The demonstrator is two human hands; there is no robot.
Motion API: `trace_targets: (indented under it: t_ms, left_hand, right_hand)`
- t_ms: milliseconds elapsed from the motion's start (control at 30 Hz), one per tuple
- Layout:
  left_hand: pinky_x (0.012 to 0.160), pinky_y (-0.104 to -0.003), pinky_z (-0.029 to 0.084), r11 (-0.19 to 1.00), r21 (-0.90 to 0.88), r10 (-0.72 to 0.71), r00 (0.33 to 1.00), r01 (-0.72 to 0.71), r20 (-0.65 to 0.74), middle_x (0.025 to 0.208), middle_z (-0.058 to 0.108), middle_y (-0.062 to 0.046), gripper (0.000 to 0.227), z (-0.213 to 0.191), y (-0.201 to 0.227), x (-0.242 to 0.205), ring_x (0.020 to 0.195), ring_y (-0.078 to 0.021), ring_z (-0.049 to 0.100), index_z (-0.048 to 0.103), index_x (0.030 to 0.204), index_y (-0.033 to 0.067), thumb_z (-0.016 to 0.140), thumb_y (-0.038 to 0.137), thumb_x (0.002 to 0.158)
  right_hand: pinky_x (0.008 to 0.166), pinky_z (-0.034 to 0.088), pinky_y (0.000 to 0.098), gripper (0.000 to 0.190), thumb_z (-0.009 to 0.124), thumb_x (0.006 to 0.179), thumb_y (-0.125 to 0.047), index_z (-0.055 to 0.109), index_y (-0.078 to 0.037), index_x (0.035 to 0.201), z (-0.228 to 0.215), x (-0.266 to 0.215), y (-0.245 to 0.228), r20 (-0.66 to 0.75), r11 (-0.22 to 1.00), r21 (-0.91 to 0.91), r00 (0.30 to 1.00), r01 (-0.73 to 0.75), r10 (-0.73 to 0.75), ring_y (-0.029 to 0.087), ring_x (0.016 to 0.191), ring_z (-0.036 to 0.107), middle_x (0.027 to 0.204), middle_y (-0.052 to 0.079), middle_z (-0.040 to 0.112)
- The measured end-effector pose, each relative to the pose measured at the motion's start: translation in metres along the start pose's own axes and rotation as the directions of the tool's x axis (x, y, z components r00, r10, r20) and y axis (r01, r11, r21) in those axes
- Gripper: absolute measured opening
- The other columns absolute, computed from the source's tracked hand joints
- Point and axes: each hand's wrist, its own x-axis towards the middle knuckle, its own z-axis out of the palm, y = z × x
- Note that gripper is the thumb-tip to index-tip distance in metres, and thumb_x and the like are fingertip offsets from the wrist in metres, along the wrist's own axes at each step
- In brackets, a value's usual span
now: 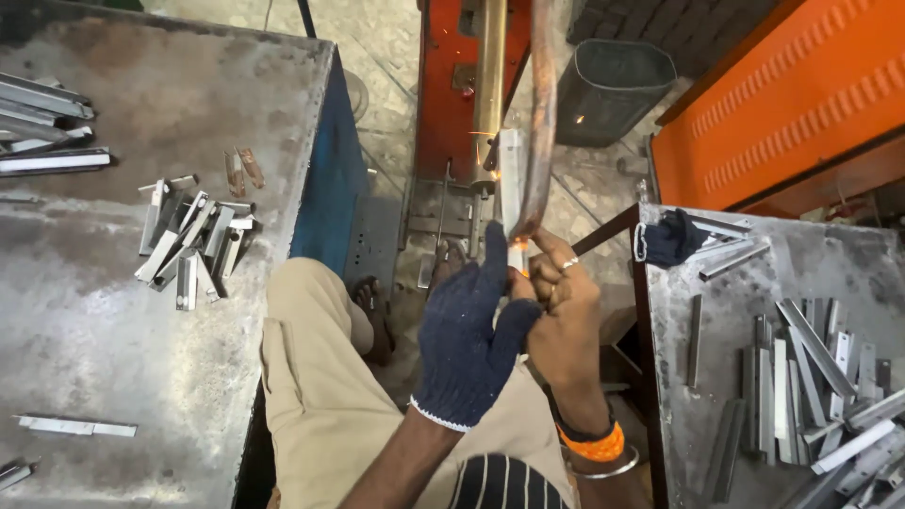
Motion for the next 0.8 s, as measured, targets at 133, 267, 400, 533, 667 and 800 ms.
trace_targets:
  t_ms: [133, 267, 400, 533, 667, 800]
  left_hand:
    - [0.083, -0.042, 0.049, 0.999, -0.004, 0.036, 0.999, -0.036, 0.001, 0.1, 0.068, -0.012, 0.069, -0.004, 0.01, -0.014, 0.092, -0.0317, 0.064, 0.041, 0.156, -0.0029, 0.068, 0.025, 0.099]
    - [0.08, -0.04, 0.049, 0.998, -0.014, -0.062, 0.998, 0.062, 0.005, 0.097, 0.069, -0.011, 0.068, -0.005, 0.013, -0.031, 0.087, -0.0298, 0.064, 0.044, 0.154, -0.0003, 0.07, 0.023, 0.095]
    - [0.097, -0.037, 0.053, 0.991, -0.131, -0.013, 0.998, 0.004, -0.066, 0.131, 0.073, -0.015, 0.046, -0.01, -0.004, -0.042, 0.107, -0.0274, 0.069, 0.054, 0.153, 0.0092, 0.061, 0.02, 0.108]
    - [0.096, -0.034, 0.052, 0.748, -0.629, -0.314, 0.948, 0.211, -0.055, 0.126, 0.072, -0.015, 0.054, -0.007, -0.031, -0.032, 0.104, -0.0195, 0.065, 0.045, 0.158, 0.0026, 0.049, 0.028, 0.111]
    - [0.097, -0.034, 0.055, 0.302, -0.908, -0.455, 0.881, 0.292, 0.132, 0.126, 0.07, -0.014, 0.051, -0.018, -0.077, -0.035, 0.109, -0.0204, 0.068, 0.051, 0.146, -0.0007, 0.044, 0.035, 0.111]
    - [0.094, -0.037, 0.059, 0.302, -0.877, -0.522, 0.835, 0.374, 0.176, 0.12, 0.071, -0.017, 0.041, -0.051, -0.048, -0.025, 0.109, -0.0256, 0.073, 0.056, 0.136, -0.0015, 0.057, 0.022, 0.102]
  right_hand:
    - [0.066, 0.045, 0.0192, 0.057, 0.064, 0.095, 0.014, 0.052, 0.004, 0.15, -0.007, -0.025, 0.001, 0.002, 0.982, -0.129, 0.99, 0.14, -0.14, 0.004, 0.072, 0.048, 0.082, -0.001, 0.048]
    - [0.075, 0.052, 0.0198, 0.053, 0.06, 0.093, 0.013, 0.051, 0.006, 0.145, -0.003, -0.043, 0.003, -0.006, 0.994, -0.081, 0.998, 0.066, -0.067, 0.004, 0.087, 0.06, 0.1, -0.001, 0.061]
    - [0.069, 0.053, 0.0182, 0.052, 0.062, 0.098, 0.008, 0.052, 0.004, 0.148, 0.003, -0.047, 0.003, -0.047, 0.998, 0.012, 0.997, 0.067, -0.066, 0.001, 0.073, 0.053, 0.082, -0.002, 0.051]
    - [0.047, 0.036, 0.0174, 0.049, 0.063, 0.094, 0.005, 0.053, 0.003, 0.141, 0.01, -0.051, -0.013, -0.026, 0.995, 0.031, 0.995, -0.094, 0.095, 0.001, 0.055, 0.049, 0.076, 0.007, 0.07]
    - [0.044, 0.036, 0.0186, 0.028, 0.061, 0.096, -0.003, 0.06, 0.006, 0.122, 0.009, -0.047, -0.001, 0.18, 0.96, 0.136, 0.959, -0.245, 0.219, 0.002, 0.05, 0.047, 0.081, 0.009, 0.076]
    - [0.044, 0.036, 0.0189, 0.019, 0.062, 0.1, -0.01, 0.063, 0.007, 0.108, 0.009, -0.041, 0.025, 0.329, 0.907, 0.19, 0.895, -0.376, 0.303, 0.003, 0.049, 0.047, 0.081, 0.013, 0.075]
